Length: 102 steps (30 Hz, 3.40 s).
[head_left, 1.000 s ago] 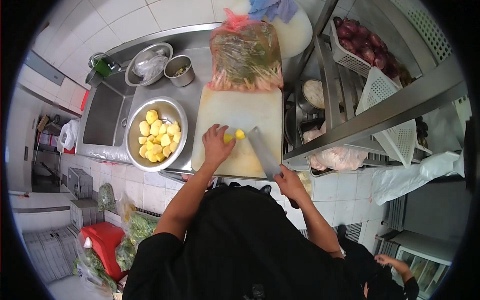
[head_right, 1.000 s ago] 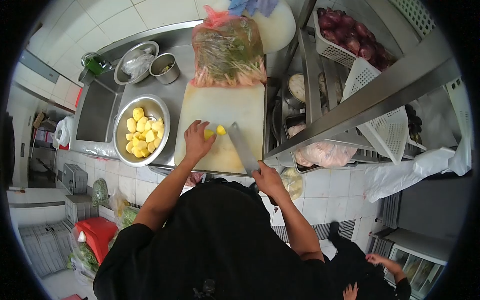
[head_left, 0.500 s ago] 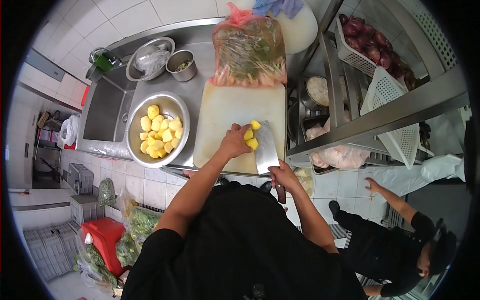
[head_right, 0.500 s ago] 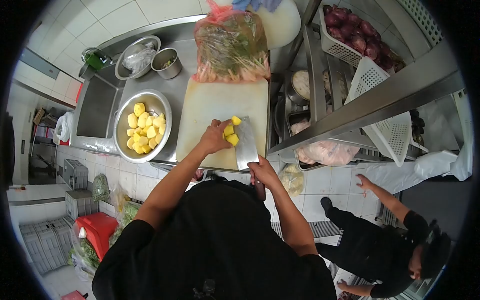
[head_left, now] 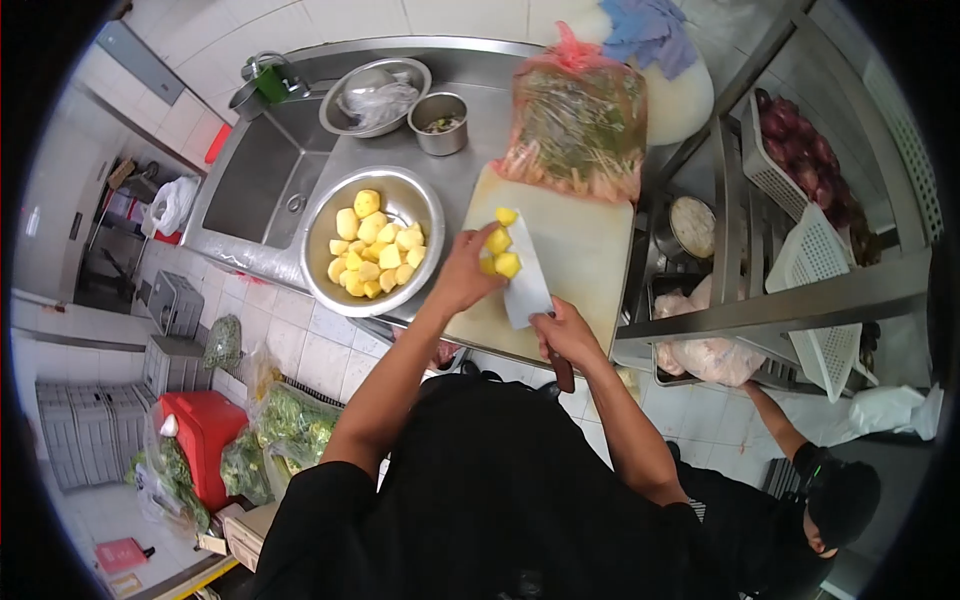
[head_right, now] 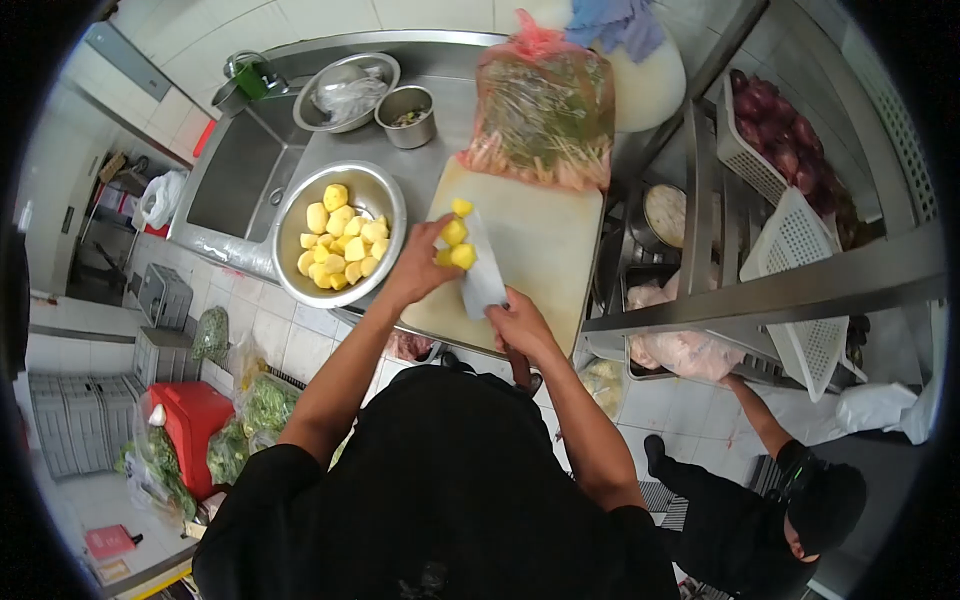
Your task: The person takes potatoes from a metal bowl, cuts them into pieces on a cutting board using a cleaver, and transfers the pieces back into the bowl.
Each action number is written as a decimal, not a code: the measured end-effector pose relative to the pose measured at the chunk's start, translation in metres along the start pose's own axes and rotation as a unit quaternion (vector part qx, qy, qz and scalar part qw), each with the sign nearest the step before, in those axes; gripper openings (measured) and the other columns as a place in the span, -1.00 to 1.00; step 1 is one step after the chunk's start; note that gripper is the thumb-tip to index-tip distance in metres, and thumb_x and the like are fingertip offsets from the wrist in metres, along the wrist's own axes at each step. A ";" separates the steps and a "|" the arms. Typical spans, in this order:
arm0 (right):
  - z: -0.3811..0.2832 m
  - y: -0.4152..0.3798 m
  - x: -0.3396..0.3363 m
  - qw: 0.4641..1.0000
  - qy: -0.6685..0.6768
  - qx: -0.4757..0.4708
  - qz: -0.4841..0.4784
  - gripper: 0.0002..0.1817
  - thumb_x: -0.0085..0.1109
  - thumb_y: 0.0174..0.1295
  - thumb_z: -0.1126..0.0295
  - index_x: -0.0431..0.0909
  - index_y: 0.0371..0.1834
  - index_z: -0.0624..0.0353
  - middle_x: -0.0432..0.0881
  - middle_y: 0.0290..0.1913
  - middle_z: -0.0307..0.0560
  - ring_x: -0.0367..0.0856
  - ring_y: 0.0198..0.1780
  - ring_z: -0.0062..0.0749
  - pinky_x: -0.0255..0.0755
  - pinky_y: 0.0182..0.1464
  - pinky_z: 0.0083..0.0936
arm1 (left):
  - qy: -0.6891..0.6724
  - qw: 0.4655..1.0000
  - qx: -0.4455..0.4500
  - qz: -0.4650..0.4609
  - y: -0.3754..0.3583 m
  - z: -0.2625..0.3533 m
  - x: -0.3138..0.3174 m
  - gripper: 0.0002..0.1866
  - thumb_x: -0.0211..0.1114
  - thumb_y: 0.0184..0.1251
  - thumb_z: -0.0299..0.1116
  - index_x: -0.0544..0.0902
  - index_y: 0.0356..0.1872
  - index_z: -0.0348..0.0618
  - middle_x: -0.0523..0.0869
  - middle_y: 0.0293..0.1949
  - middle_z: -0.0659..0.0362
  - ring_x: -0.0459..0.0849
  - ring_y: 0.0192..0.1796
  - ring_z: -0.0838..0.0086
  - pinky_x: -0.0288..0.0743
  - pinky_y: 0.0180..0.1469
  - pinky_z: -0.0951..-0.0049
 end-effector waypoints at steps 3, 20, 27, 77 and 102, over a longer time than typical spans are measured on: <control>-0.036 0.025 0.044 0.996 -0.051 -0.052 -0.045 -0.71 0.11 0.42 0.38 0.47 0.11 0.28 0.51 -0.50 -0.20 0.53 -0.63 -0.48 0.47 -0.53 -0.43 | -0.036 0.997 -0.017 0.058 -0.014 -0.008 -0.065 0.01 0.62 -0.07 -0.42 0.36 0.55 0.00 0.46 0.26 -0.10 0.54 0.26 0.06 0.51 0.30 0.21; 0.033 -0.005 0.001 0.983 -0.115 -0.052 0.137 -0.65 0.17 0.45 0.31 0.54 0.21 0.21 0.56 -0.49 -0.14 0.49 -0.59 -0.53 0.41 -0.49 -0.44 | 0.292 0.914 -0.279 0.037 0.052 -0.176 -0.168 -0.53 0.35 0.23 -0.08 0.76 0.04 -0.21 0.82 -0.01 -0.08 0.78 0.09 0.08 0.63 0.14 0.11; 0.054 -0.032 -0.018 0.982 -0.053 -0.024 0.180 -0.75 0.14 0.47 0.38 0.52 0.10 0.25 0.44 -0.53 -0.29 0.43 -0.61 -0.61 0.37 -0.54 -0.52 | 0.211 0.916 -0.337 0.045 0.063 -0.180 -0.154 -0.51 0.46 0.10 -0.07 0.77 -0.04 -0.24 0.84 -0.09 -0.03 0.81 0.01 0.13 0.63 0.05 0.18; 0.004 -0.041 -0.022 0.856 -0.446 -0.101 0.243 -0.79 0.07 0.38 0.32 0.47 -0.09 0.25 0.70 -0.44 0.25 0.70 -0.35 0.28 0.54 -0.22 0.11 | 0.013 0.996 0.061 0.063 -0.027 -0.025 0.073 -0.64 0.44 0.25 -0.33 0.68 0.05 -0.19 0.71 0.00 0.05 0.71 -0.12 0.23 0.63 -0.08 0.28; 0.006 0.014 -0.007 0.847 -0.506 -0.050 0.154 -0.72 0.00 0.41 0.32 0.47 0.04 0.28 0.73 -0.30 0.33 0.75 -0.21 0.29 0.57 -0.10 0.15 | 0.060 0.991 0.094 0.075 -0.027 -0.009 0.069 -0.63 0.44 0.22 -0.33 0.68 0.05 -0.17 0.69 0.05 0.04 0.64 0.09 0.05 0.55 0.17 0.15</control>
Point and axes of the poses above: each hand's wrist, its own y-axis towards the middle knuckle, its own x-axis out of the palm, z = x × y, the point moved 3 cm from there along y, towards the middle knuckle
